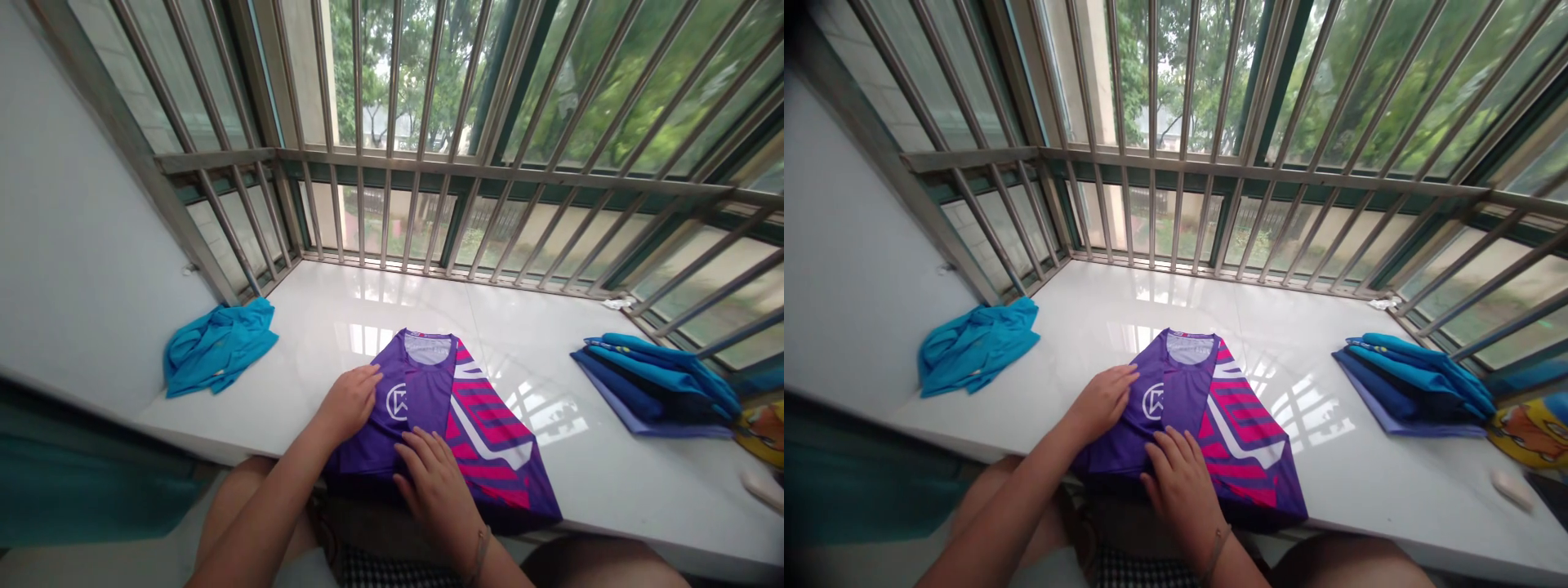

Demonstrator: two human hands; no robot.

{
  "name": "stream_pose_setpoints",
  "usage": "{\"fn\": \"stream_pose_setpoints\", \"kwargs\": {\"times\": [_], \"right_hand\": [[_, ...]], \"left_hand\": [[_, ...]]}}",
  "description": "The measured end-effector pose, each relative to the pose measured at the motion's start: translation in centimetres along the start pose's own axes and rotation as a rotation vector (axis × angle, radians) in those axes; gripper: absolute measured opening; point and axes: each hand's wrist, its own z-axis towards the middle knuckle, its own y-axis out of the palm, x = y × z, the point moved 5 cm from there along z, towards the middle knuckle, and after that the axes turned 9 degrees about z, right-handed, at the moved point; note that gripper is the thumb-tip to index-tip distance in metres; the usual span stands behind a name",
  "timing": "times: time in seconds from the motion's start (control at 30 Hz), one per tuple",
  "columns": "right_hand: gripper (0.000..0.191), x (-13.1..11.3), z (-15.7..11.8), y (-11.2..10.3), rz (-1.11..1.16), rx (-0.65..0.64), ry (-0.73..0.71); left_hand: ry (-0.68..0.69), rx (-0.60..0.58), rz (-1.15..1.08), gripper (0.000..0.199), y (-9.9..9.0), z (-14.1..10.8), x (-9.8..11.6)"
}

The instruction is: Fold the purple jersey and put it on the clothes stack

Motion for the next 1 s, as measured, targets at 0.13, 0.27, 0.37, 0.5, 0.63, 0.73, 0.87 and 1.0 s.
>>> {"fn": "stream_pose_setpoints", "kwargs": {"times": [0.13,0.27,0.37,0.5,0.63,0.73,0.87,1.0], "right_hand": [[0.053,2.3,-1.3,-0.6,-0.150,-0.010,0.022],[0.063,6.0,-1.9,-2.3,-0.257,-0.033,0.111],[0.065,9.4,-2.3,-3.8,-0.279,-0.074,0.268],[0.072,12.9,-3.2,-4.6,-0.218,-0.202,0.444],[0.076,14.4,-2.9,-4.9,-0.168,-0.261,0.475],[0.076,15.1,-1.6,-5.3,-0.158,-0.278,0.483],[0.078,15.7,0.3,-5.5,-0.165,-0.317,0.503],[0.069,16.2,2.4,-6.3,-0.172,-0.308,0.474]], "left_hand": [[0.096,-0.157,0.042,0.055,3.7,4.5,2.1],[-0.053,-0.298,0.119,0.062,5.9,7.5,0.6],[-0.152,-0.315,0.147,0.062,6.1,8.2,-0.8],[-0.184,-0.293,0.132,0.065,6.2,8.1,-1.4],[-0.226,-0.277,0.124,0.068,6.5,8.3,-1.8],[-0.258,-0.292,0.134,0.070,6.9,9.1,-2.3],[-0.282,-0.328,0.146,0.070,7.2,10.6,-3.2],[-0.282,-0.325,0.083,0.067,7.4,12.6,-4.0]]}}
